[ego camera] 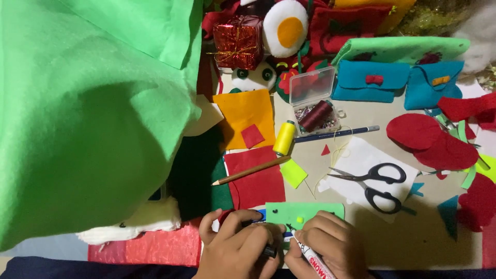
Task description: The person trims a small green felt piece with scissors and marks it with a white marker as part of a pouch assembly task.
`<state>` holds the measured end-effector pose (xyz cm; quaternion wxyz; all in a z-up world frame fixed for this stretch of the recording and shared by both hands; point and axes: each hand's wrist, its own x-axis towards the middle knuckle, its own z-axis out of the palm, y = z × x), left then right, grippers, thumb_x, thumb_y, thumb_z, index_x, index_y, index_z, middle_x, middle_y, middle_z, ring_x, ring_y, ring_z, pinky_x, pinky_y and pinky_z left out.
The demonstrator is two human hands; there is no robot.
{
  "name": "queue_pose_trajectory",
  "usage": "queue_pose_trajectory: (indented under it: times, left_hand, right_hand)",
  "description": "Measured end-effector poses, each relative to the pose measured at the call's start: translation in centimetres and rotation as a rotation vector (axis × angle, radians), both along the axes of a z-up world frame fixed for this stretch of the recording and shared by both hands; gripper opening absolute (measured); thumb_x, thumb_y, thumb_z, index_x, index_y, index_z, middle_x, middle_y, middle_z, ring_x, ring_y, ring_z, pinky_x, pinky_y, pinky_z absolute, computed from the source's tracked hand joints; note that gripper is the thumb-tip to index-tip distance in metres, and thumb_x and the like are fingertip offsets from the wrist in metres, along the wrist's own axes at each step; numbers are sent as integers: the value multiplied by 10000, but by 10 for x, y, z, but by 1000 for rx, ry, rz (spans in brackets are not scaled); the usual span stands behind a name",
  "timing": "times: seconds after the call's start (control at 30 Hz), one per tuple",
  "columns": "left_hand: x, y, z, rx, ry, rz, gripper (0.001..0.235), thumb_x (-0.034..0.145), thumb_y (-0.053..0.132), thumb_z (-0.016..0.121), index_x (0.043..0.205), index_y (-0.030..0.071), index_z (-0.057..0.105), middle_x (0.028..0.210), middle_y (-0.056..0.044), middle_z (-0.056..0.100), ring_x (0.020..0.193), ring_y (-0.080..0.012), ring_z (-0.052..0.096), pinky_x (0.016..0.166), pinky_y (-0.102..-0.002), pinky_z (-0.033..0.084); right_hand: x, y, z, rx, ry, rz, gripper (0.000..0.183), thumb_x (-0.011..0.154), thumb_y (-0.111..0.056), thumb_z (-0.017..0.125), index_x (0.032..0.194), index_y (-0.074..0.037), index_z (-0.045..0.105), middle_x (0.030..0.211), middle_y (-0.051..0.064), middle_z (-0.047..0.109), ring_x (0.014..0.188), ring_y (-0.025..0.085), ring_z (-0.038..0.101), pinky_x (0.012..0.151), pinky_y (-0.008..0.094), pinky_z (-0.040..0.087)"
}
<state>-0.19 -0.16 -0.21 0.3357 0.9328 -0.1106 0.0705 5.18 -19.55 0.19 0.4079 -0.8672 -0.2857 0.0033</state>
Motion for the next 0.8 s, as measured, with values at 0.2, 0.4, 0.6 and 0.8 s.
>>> queue_pose_trajectory:
  times: [0.2,0.4,0.6,0.8]
  left_hand:
    - [0,0,1,-3,-4,5,226,740,310,763,951,250,707,850,113,749,1066,-144,637,1021,-556,236]
    - [-2,0,-3,-2,29,-12,210,766,332,767,943,242,698,873,98,760,1109,-154,625,1021,-581,215]
    - [-1,-1,-1,8,-1,8,205,751,303,766,940,254,702,853,118,743,1080,-137,636,1022,-555,232]
    - [-1,-1,0,-5,13,14,202,754,307,763,939,249,706,854,111,754,1078,-137,636,1024,-558,229]
  right_hand:
    - [-1,-2,-4,-5,7,-9,118,556,-57,759,590,-102,655,542,16,618,464,124,542,429,249,469]
    - [-2,-3,-9,-22,-2,0,151,578,-47,749,574,-113,613,536,13,584,468,128,524,445,256,480]
    - [0,-1,-1,8,-25,11,114,550,-40,741,604,-93,655,566,25,622,473,138,534,449,253,474]
    - [-1,-3,-4,-19,-18,14,144,576,-38,745,598,-115,625,573,4,596,493,126,531,454,251,467]
